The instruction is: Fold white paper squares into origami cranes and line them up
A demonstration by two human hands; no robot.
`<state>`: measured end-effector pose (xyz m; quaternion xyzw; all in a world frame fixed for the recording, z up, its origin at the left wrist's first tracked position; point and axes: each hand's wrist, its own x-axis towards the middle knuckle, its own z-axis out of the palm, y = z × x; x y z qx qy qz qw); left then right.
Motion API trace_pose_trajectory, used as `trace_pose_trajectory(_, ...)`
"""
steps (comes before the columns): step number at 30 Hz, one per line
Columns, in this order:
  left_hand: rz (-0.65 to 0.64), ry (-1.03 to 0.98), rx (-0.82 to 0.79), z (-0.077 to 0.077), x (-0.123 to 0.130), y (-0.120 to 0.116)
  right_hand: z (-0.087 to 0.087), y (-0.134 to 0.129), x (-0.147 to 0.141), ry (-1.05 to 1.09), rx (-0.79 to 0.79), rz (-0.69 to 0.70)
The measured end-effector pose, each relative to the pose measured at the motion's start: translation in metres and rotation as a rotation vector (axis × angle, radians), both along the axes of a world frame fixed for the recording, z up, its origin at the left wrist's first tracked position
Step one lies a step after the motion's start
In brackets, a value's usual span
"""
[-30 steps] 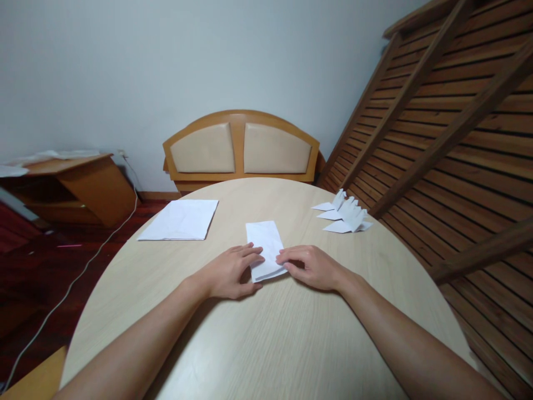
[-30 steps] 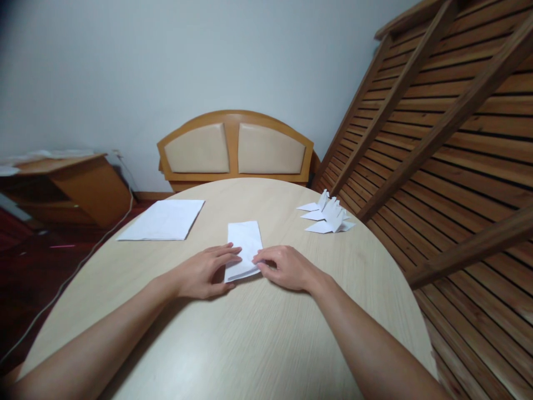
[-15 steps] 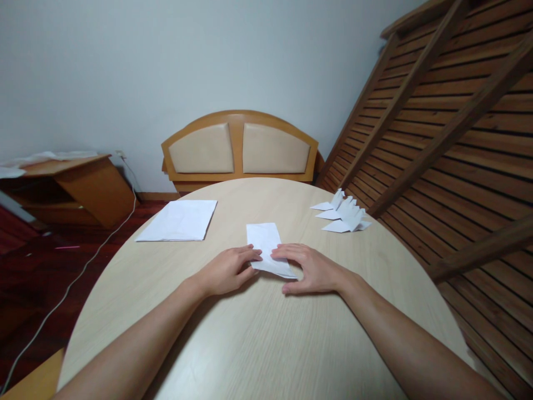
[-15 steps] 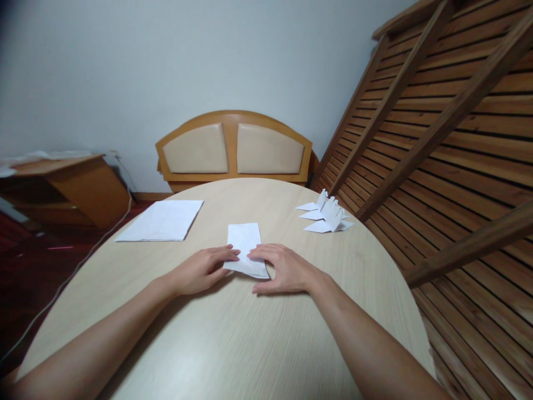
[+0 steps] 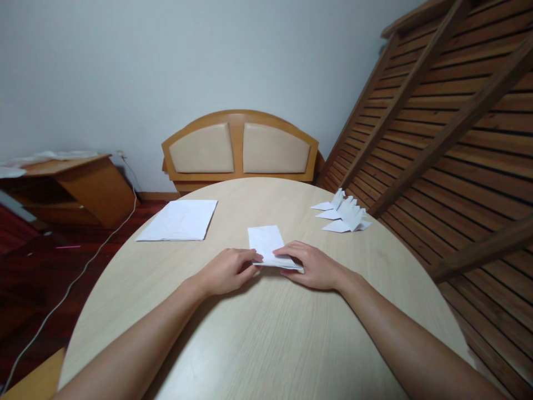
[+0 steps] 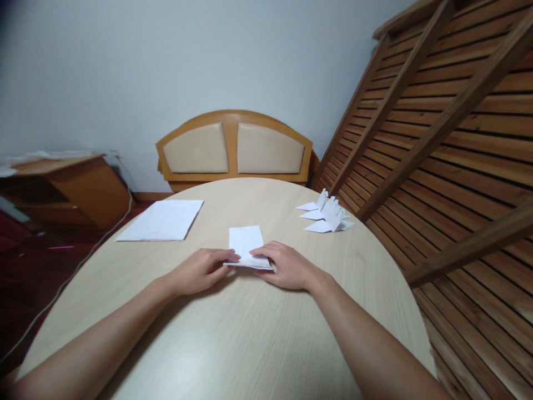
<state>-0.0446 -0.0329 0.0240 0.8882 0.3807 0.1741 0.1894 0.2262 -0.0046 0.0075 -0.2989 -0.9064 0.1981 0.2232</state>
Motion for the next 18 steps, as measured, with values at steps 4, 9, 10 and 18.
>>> trace_pose_trajectory(4, 0.026, 0.005, 0.002, 0.001, 0.001, -0.001, -0.003, 0.002, 0.0, 0.033, -0.009, -0.026)
trace_pose_trajectory(9, 0.06, 0.04, -0.003, 0.003, 0.002, -0.001, -0.005, 0.004, -0.002, 0.09, -0.038, -0.104)
trace_pose_trajectory(10, 0.069, 0.047, -0.001, 0.003, 0.002, -0.001, -0.005, 0.004, -0.002, 0.098, -0.052, -0.121)
trace_pose_trajectory(18, 0.156, -0.108, -0.092, -0.008, 0.004, 0.001, -0.008, 0.004, -0.001, 0.191, -0.231, -0.17)
